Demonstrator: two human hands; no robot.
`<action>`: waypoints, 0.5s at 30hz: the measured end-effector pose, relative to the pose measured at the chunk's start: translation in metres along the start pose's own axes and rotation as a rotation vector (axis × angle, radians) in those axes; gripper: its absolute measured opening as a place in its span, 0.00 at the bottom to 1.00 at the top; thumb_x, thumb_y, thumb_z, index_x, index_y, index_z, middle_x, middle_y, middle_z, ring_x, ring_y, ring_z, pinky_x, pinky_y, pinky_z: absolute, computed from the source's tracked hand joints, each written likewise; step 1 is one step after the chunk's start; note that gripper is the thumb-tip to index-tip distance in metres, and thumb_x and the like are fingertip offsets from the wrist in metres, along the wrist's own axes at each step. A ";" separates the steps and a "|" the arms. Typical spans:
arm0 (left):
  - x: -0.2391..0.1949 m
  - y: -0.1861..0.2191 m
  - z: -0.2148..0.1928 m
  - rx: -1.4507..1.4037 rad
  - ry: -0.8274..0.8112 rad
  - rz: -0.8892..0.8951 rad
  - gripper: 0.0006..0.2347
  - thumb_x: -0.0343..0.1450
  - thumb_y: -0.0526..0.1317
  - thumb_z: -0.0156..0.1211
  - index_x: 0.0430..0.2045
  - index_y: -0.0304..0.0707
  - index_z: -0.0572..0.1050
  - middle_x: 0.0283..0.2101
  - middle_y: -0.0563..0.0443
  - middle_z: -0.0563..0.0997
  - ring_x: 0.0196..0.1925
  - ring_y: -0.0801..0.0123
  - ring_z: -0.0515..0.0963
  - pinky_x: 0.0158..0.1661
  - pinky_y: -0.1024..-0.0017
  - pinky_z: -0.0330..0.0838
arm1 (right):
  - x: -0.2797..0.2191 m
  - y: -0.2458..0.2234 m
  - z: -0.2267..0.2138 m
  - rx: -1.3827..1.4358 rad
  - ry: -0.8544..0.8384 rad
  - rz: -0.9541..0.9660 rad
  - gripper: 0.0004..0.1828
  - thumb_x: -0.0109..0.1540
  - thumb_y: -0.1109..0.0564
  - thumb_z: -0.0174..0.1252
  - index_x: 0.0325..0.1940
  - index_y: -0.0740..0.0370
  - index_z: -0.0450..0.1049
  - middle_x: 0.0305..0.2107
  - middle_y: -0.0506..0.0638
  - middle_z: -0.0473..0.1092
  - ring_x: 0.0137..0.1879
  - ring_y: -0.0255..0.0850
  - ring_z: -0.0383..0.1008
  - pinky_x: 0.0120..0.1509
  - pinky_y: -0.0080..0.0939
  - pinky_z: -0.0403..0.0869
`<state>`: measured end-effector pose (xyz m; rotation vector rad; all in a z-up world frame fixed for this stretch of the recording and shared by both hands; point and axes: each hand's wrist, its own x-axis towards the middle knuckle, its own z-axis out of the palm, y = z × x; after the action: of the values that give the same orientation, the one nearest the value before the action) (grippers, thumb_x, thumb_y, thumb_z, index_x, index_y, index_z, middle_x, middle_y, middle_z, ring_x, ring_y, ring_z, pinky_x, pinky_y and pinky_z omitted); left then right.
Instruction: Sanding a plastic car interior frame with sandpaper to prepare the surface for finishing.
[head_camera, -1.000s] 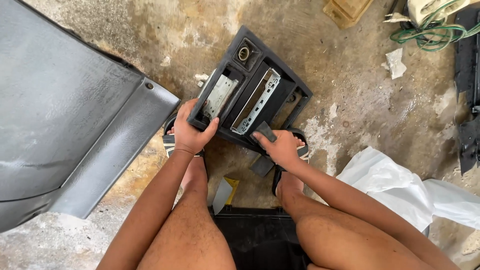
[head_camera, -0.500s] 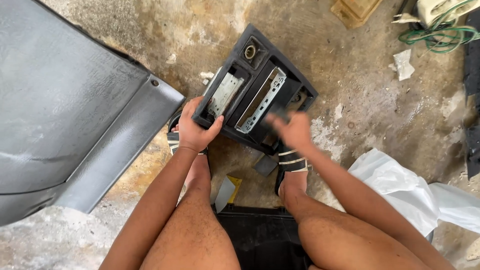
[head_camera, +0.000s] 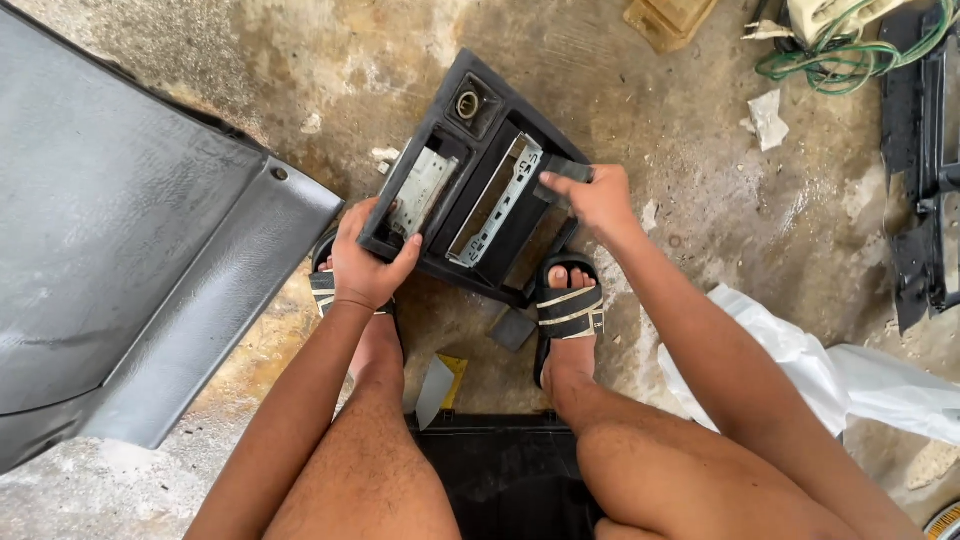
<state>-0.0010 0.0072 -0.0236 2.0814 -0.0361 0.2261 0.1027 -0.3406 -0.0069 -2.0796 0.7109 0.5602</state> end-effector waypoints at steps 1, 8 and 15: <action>-0.001 0.000 0.002 -0.002 0.006 0.009 0.20 0.67 0.51 0.73 0.45 0.39 0.76 0.47 0.40 0.81 0.47 0.43 0.81 0.52 0.52 0.75 | -0.015 -0.008 -0.002 0.002 0.006 -0.010 0.15 0.53 0.45 0.77 0.23 0.54 0.82 0.09 0.47 0.68 0.17 0.35 0.71 0.26 0.31 0.69; -0.004 0.002 -0.003 -0.019 -0.008 -0.111 0.21 0.67 0.52 0.73 0.48 0.42 0.76 0.48 0.41 0.82 0.49 0.43 0.82 0.56 0.49 0.74 | -0.033 -0.004 -0.016 -0.143 -0.013 -0.109 0.14 0.58 0.43 0.73 0.32 0.52 0.81 0.23 0.48 0.75 0.32 0.37 0.76 0.37 0.38 0.71; 0.002 0.016 -0.006 -0.072 -0.041 -0.167 0.22 0.69 0.51 0.72 0.50 0.39 0.74 0.51 0.36 0.81 0.53 0.39 0.81 0.58 0.45 0.74 | -0.084 -0.056 -0.020 -0.174 -0.037 -0.480 0.23 0.67 0.63 0.61 0.59 0.67 0.55 0.34 0.64 0.74 0.31 0.50 0.80 0.33 0.49 0.79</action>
<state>-0.0020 0.0043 -0.0066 2.0048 0.1029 0.0797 0.0807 -0.3064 0.0877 -2.2903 0.1285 0.3948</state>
